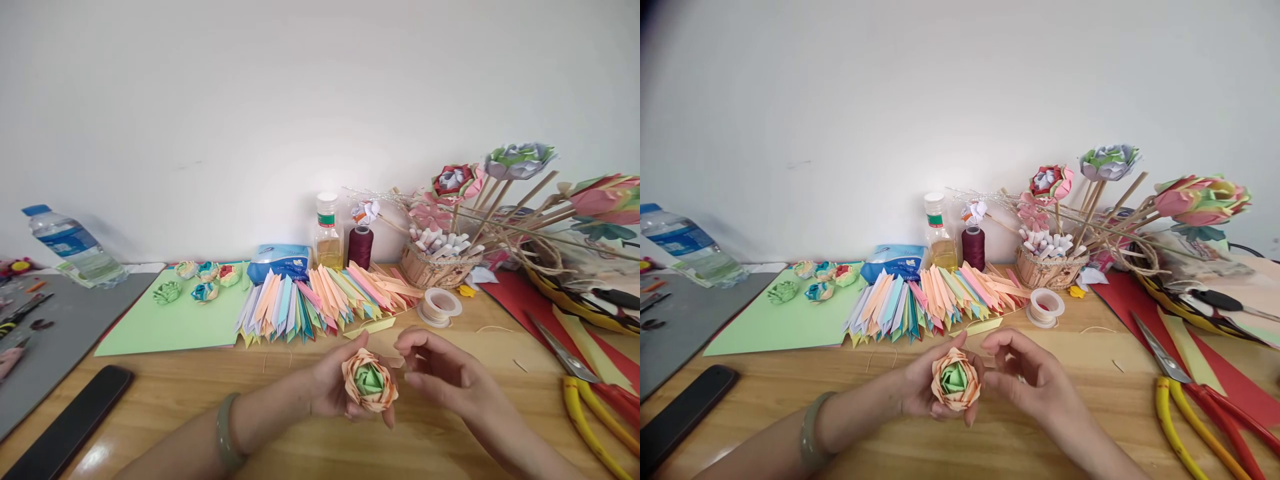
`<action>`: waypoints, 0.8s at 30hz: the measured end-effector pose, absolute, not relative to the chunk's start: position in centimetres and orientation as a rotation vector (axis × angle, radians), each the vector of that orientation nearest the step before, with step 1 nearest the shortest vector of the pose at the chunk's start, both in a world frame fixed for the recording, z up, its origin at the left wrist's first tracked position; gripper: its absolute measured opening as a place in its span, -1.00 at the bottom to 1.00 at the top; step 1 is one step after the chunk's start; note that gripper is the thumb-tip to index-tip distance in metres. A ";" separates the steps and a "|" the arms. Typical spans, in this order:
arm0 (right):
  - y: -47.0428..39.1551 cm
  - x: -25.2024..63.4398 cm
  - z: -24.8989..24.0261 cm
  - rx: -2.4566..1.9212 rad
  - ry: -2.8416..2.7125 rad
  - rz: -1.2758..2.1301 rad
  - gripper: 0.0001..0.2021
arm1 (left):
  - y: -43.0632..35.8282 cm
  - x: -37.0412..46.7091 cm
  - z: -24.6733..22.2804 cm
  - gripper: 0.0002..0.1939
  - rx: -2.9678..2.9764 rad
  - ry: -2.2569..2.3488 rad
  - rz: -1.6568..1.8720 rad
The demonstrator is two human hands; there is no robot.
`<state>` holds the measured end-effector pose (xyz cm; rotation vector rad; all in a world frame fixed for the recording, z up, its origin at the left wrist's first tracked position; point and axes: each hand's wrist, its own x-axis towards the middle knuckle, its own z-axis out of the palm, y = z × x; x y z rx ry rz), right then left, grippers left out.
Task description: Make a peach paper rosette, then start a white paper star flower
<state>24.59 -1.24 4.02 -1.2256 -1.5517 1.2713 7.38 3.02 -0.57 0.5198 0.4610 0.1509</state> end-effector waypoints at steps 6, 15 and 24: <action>-2.5 23.4 4.0 -1.073 -2.022 1.011 -0.32 | 2.9 7.5 -0.3 -0.21 0.411 0.599 0.150; -2.0 23.3 3.2 -1.077 -1.900 0.968 -0.48 | 3.0 7.2 0.0 -0.08 0.421 0.538 0.213; -1.8 23.2 4.0 -1.174 -1.877 0.814 -0.82 | 3.2 6.9 0.3 -0.05 0.476 0.526 0.172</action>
